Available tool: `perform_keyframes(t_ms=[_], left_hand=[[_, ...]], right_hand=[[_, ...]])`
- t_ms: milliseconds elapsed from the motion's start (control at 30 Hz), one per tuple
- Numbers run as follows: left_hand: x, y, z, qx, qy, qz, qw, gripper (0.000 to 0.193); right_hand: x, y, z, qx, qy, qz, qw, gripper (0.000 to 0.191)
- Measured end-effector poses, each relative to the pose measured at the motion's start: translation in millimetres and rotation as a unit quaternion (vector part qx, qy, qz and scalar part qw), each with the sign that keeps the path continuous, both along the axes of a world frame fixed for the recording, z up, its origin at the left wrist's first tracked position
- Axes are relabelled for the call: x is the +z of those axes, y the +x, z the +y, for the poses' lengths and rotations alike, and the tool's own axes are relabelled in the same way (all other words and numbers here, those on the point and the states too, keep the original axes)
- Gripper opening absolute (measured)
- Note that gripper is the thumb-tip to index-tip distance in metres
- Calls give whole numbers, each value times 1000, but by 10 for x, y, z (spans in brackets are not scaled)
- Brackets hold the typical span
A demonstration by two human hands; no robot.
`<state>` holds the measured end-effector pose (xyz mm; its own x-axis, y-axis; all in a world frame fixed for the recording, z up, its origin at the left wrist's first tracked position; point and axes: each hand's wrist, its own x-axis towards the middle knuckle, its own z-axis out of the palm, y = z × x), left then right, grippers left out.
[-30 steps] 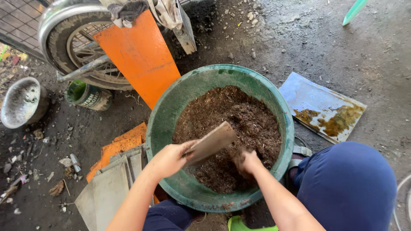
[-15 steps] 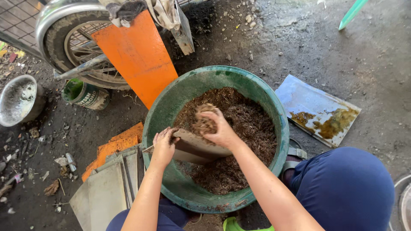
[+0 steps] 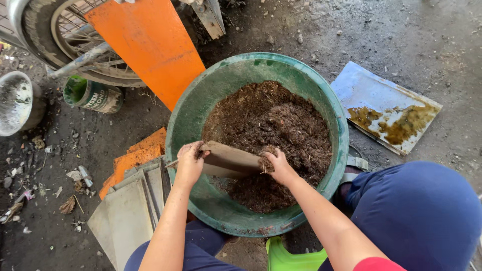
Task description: The person sits on a low stool and uses a fibrous material to scrub and wipe the surfaces of rectangular metal sheets. They repeatedly rub the sheets over a green basin filled with the fibrous material, flipping the sheets to clean both sides.
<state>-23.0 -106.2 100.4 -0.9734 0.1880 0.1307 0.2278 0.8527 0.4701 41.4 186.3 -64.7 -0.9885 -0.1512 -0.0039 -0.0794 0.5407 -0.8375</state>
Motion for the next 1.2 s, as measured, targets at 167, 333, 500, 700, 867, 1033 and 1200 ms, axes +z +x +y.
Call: perform_keyframes(t_ms=[167, 333, 500, 700, 867, 1033, 1200], left_hand=[[11, -5, -15, 13, -25, -12, 1000, 39], [-113, -8, -127, -11, 1, -3, 1000, 42], [-346, -40, -399, -3, -20, 13, 1000, 44], [-639, 63, -600, 68, -27, -79, 994, 42], [-427, 48, -432, 75, 33, -101, 992, 42], [467, 158, -285, -11, 27, -39, 999, 29], [1163, 361, -95, -128, -61, 2, 990, 28]], right_hand=[[448, -96, -294, -27, -435, -267, 859, 49], [944, -167, -466, 44, -160, -40, 985, 74], [569, 13, -163, -24, -140, 8, 990, 61], [-10, 237, 39, -5, -97, -90, 991, 63], [-186, 294, 257, 28, -56, -94, 994, 57], [-218, 256, 367, -10, -82, -214, 973, 57], [55, -77, 482, -116, 260, -130, 950, 63]])
